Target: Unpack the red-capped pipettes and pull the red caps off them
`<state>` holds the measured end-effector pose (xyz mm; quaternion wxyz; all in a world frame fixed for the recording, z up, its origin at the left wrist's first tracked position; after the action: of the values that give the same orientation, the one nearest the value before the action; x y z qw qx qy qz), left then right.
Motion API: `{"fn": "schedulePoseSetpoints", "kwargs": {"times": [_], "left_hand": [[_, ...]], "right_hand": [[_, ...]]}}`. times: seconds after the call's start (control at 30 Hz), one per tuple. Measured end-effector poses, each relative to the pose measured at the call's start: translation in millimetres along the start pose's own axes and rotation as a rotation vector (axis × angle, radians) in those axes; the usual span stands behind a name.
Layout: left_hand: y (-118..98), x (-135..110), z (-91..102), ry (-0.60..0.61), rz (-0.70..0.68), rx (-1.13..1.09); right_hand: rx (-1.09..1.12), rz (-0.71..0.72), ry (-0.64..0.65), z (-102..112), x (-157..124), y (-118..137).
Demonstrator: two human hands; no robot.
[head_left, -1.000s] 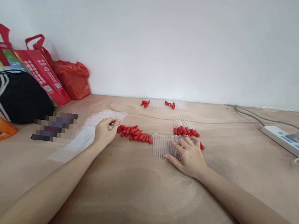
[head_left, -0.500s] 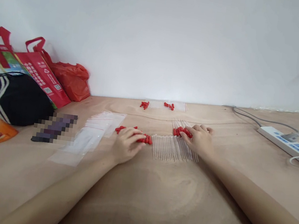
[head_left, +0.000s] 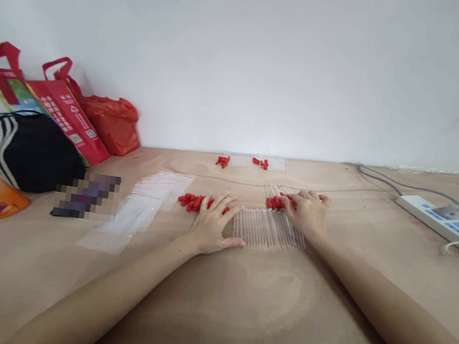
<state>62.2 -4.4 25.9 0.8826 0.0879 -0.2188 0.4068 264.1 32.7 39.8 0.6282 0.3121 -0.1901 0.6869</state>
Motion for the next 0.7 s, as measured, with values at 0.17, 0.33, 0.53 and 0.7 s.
{"fn": "schedulePoseSetpoints", "kwargs": {"times": [0.17, 0.33, 0.53, 0.7], "left_hand": [[4, -4, 12.6, -0.14, 0.029, -0.008], [-11, -10, 35.3, -0.346, -0.065, -0.035], [-42, -24, 37.6, -0.358, -0.347, -0.057], [-52, -25, 33.1, -0.306, -0.402, -0.003]], "right_hand": [[0.343, 0.041, -0.037, 28, -17, 4], [0.611, 0.28, 0.133, 45, -48, 39], [0.644, 0.408, 0.211, 45, -70, 67], [0.523, 0.464, 0.088, 51, -76, 78]]}}
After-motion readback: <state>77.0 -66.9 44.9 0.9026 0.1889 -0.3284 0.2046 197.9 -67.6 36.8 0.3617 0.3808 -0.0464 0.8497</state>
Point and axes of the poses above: each hand's wrist, its own x-axis towards the middle knuckle, its own z-axis out of the back of the hand, y = z × x, the point moved 8 cm from there along x, towards the middle knuckle, and after that the axes turned 4 degrees about -y, right-handed, at the moved point
